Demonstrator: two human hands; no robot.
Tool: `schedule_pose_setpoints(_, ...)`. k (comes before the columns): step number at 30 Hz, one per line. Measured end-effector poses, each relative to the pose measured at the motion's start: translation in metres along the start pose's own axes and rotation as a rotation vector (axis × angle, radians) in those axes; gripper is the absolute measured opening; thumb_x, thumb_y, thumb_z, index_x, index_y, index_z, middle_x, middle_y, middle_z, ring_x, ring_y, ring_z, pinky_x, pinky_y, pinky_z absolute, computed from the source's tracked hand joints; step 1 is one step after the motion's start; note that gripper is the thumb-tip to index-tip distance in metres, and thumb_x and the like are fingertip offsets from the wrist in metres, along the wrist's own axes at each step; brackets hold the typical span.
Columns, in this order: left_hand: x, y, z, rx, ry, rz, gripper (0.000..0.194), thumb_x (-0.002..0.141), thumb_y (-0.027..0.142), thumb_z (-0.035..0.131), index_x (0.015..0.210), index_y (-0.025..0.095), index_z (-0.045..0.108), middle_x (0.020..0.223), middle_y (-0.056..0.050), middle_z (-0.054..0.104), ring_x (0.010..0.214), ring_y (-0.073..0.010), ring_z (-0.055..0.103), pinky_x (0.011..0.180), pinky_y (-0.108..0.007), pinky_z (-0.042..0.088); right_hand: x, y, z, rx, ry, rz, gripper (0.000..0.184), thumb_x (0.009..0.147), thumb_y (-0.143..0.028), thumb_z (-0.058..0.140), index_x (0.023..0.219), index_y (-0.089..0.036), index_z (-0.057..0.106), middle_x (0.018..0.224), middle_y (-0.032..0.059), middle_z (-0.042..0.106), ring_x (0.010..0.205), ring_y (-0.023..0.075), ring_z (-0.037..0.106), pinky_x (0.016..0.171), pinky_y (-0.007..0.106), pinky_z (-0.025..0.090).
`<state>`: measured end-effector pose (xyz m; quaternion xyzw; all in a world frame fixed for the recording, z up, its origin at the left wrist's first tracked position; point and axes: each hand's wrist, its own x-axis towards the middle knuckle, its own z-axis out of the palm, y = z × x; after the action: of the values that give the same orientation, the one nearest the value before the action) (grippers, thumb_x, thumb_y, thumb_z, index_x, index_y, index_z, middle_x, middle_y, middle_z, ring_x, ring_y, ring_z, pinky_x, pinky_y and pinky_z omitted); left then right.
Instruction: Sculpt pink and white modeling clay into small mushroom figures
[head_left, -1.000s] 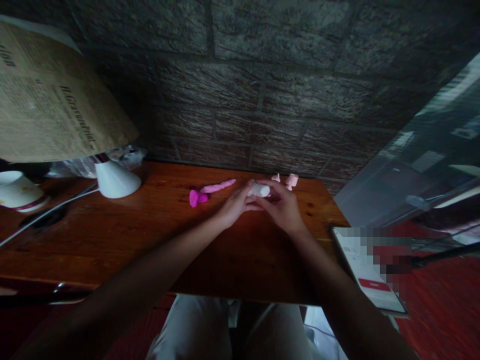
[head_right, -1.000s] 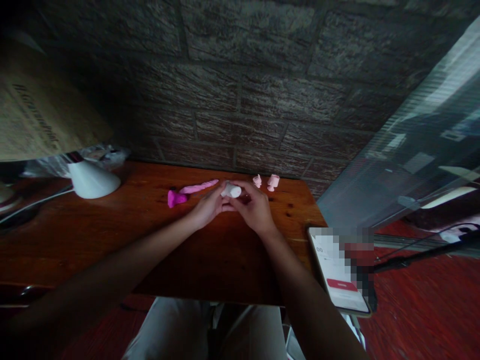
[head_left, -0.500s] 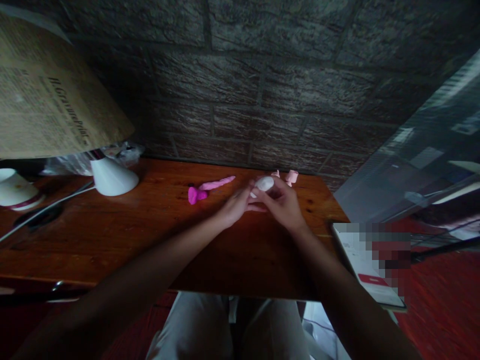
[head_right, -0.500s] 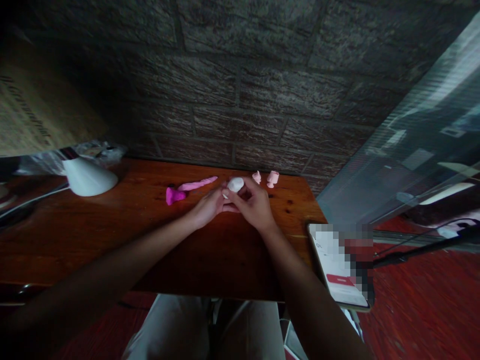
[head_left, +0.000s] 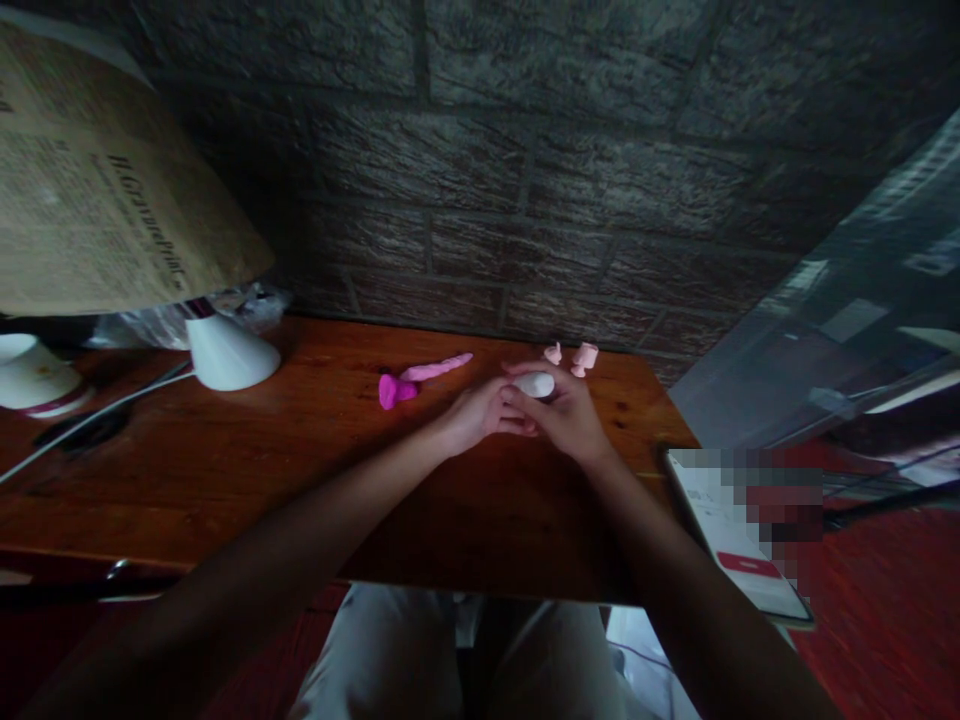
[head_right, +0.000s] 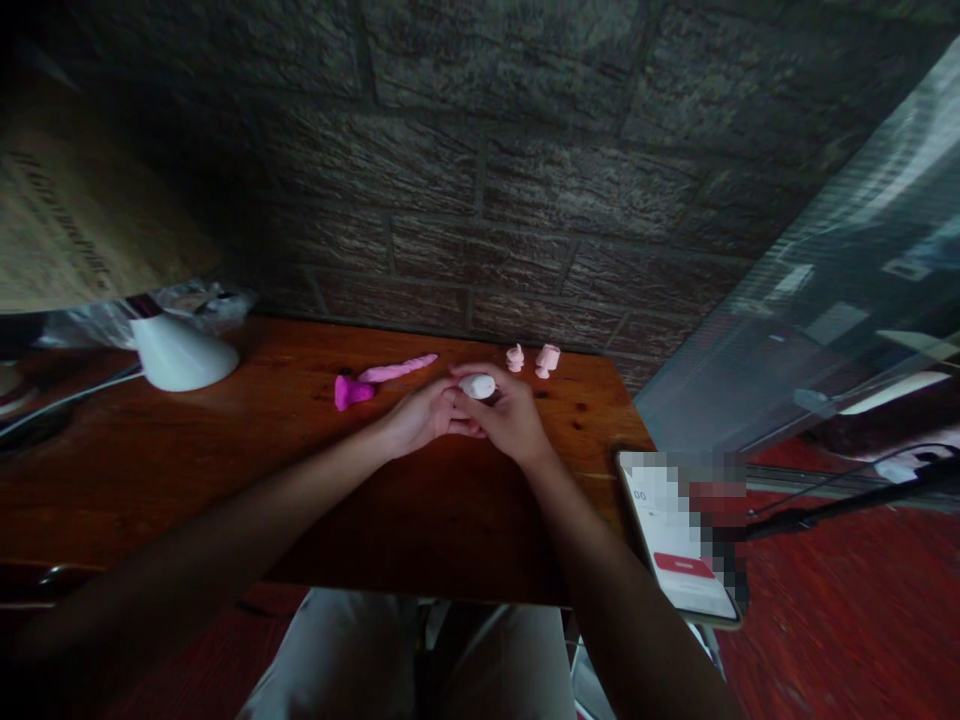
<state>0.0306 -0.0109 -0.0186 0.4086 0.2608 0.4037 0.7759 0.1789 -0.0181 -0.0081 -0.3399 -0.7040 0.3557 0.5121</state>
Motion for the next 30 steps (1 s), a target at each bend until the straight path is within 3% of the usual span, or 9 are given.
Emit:
schedule_pose_setpoints(9, -0.002, 0.001, 0.005, -0.007, -0.023, 0.011, 0.029, 0.094, 0.034, 0.046, 0.097, 0.011, 0.064, 0.075, -0.007, 0.069, 0.063, -0.0173, 0.065, 0.076, -0.037, 0.055, 0.003, -0.005, 0.002, 0.029, 0.059, 0.01, 0.033, 0.08, -0.052, 0.073, 0.088, -0.021, 0.07, 0.092, 0.005, 0.075, 0.082, 0.0171, 0.068, 0.077, 0.031, 0.055)
schedule_pose_setpoints(12, -0.002, 0.003, 0.006, 0.025, 0.019, 0.019, 0.026, 0.093, 0.03, 0.047, 0.097, 0.01, 0.064, 0.076, -0.007, 0.069, 0.064, -0.0183, 0.066, 0.075, -0.037, 0.055, 0.003, -0.007, 0.002, 0.02, 0.076, 0.046, 0.035, 0.079, -0.055, 0.073, 0.083, -0.02, 0.069, 0.081, 0.0024, 0.072, 0.066, 0.0135, 0.064, 0.062, 0.027, 0.053)
schedule_pose_setpoints(15, -0.001, 0.004, 0.005, 0.057, 0.019, 0.063, 0.026, 0.092, 0.027, 0.047, 0.103, 0.011, 0.064, 0.077, -0.008, 0.07, 0.065, -0.0194, 0.067, 0.072, -0.037, 0.055, 0.002, -0.009, 0.002, 0.058, 0.04, 0.108, 0.042, 0.081, -0.061, 0.068, 0.087, -0.02, 0.069, 0.068, -0.0014, 0.066, 0.043, 0.0084, 0.052, 0.04, 0.023, 0.042)
schedule_pose_setpoints(18, -0.001, 0.003, 0.004, 0.07, 0.001, 0.082, 0.026, 0.09, 0.026, 0.049, 0.107, 0.012, 0.063, 0.078, -0.008, 0.07, 0.065, -0.02, 0.068, 0.072, -0.039, 0.056, 0.001, -0.012, 0.0, 0.066, 0.017, 0.163, 0.049, 0.084, -0.067, 0.06, 0.09, -0.019, 0.069, 0.052, -0.0043, 0.059, 0.034, 0.0088, 0.049, 0.033, 0.022, 0.034)
schedule_pose_setpoints(21, 0.0, 0.001, 0.003, 0.097, 0.023, 0.09, 0.027, 0.089, 0.025, 0.052, 0.112, 0.015, 0.063, 0.091, -0.009, 0.072, 0.071, -0.0205, 0.069, 0.076, -0.042, 0.057, 0.0, -0.013, -0.001, 0.037, 0.029, 0.232, 0.056, 0.085, -0.072, 0.054, 0.089, -0.018, 0.07, 0.04, -0.0058, 0.051, 0.031, 0.0097, 0.046, 0.032, 0.021, 0.031)
schedule_pose_setpoints(24, -0.001, 0.0, 0.003, 0.131, 0.055, 0.161, 0.031, 0.087, 0.026, 0.06, 0.117, 0.019, 0.063, 0.115, -0.01, 0.069, 0.091, -0.0228, 0.069, 0.081, -0.042, 0.058, 0.001, -0.011, -0.001, -0.005, 0.091, 0.253, 0.059, 0.085, -0.074, 0.05, 0.077, -0.018, 0.067, 0.038, -0.0055, 0.048, 0.03, 0.0093, 0.042, 0.033, 0.023, 0.031)
schedule_pose_setpoints(27, -0.002, 0.001, 0.004, 0.173, 0.032, 0.237, 0.038, 0.082, 0.025, 0.07, 0.119, 0.022, 0.064, 0.131, -0.01, 0.063, 0.108, -0.0248, 0.065, 0.088, -0.042, 0.056, 0.003, -0.007, -0.002, -0.078, 0.182, 0.198, 0.055, 0.083, -0.07, 0.058, 0.065, -0.019, 0.063, 0.049, -0.002, 0.057, 0.042, 0.0102, 0.05, 0.043, 0.024, 0.04)
schedule_pose_setpoints(30, -0.003, 0.001, 0.004, 0.261, 0.03, 0.269, 0.051, 0.073, 0.018, 0.078, 0.121, 0.022, 0.063, 0.134, -0.011, 0.061, 0.114, -0.0244, 0.062, 0.094, -0.039, 0.053, 0.004, -0.001, -0.004, -0.171, 0.24, 0.137, 0.05, 0.083, -0.065, 0.061, 0.068, -0.017, 0.066, 0.07, 0.0034, 0.068, 0.064, 0.0138, 0.061, 0.061, 0.026, 0.049)
